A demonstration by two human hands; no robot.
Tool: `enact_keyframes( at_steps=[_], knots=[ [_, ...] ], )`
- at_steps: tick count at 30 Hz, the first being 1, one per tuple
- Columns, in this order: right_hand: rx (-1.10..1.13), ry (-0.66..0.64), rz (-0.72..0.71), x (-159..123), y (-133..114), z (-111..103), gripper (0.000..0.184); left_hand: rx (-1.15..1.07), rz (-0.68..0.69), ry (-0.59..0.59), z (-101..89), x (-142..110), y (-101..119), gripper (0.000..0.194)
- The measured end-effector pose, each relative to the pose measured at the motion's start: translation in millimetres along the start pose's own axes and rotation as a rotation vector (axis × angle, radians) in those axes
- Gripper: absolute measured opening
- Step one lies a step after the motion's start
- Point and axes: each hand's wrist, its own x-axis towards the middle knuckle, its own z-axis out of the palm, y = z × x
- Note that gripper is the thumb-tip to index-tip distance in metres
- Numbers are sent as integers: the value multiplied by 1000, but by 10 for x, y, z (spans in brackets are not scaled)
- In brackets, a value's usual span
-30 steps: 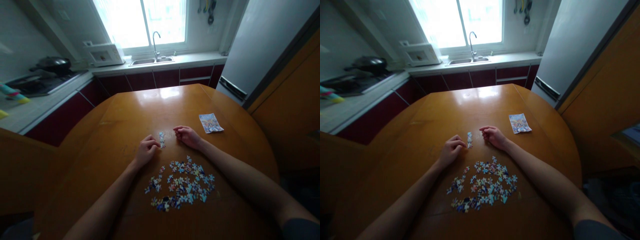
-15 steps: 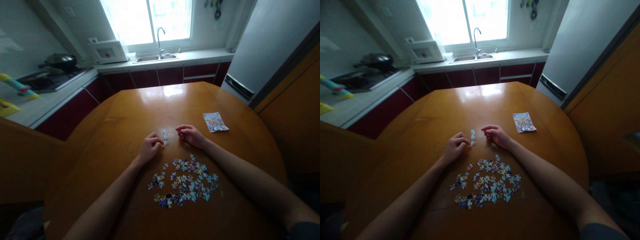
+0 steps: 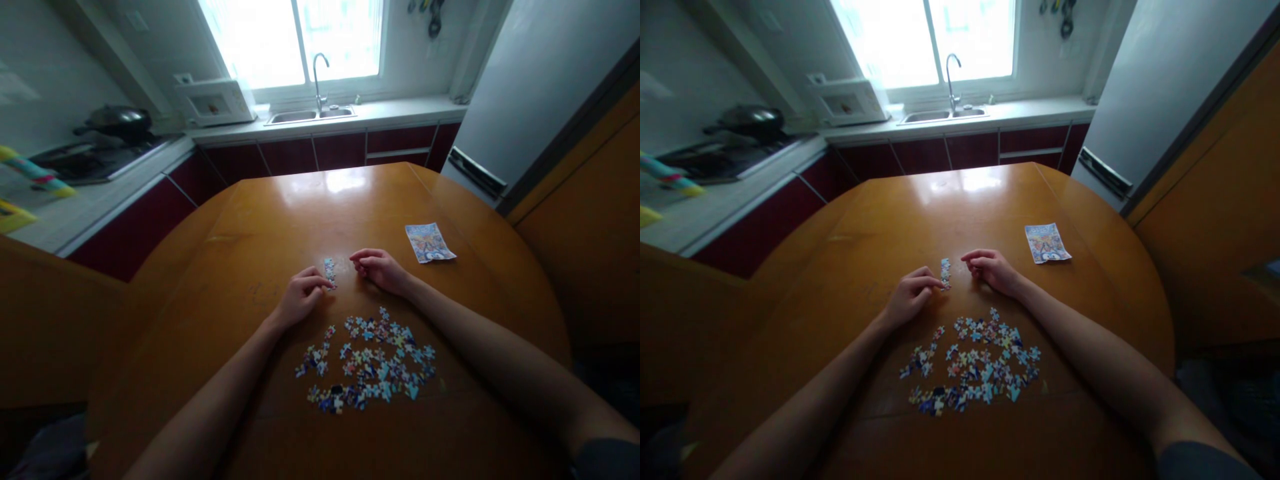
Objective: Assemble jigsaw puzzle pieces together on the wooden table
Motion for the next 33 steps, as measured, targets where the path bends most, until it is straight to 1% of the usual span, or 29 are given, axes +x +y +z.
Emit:
enact_keyframes(
  at_steps=[7, 13, 21, 33],
  knots=[
    [-39, -8, -12, 11, 28, -27, 19, 9, -8, 0, 0, -6, -24, 32],
    [-43, -7, -14, 8, 21, -15, 18, 10, -11, 41, 6, -11, -50, 30],
    [-56, 6, -7, 3, 1, 5, 19, 33, -38, 64, 7, 6, -25, 29],
    [-42, 4, -8, 3, 13, -6, 20, 8, -29, 84, 13, 2, -39, 29]
  ],
)
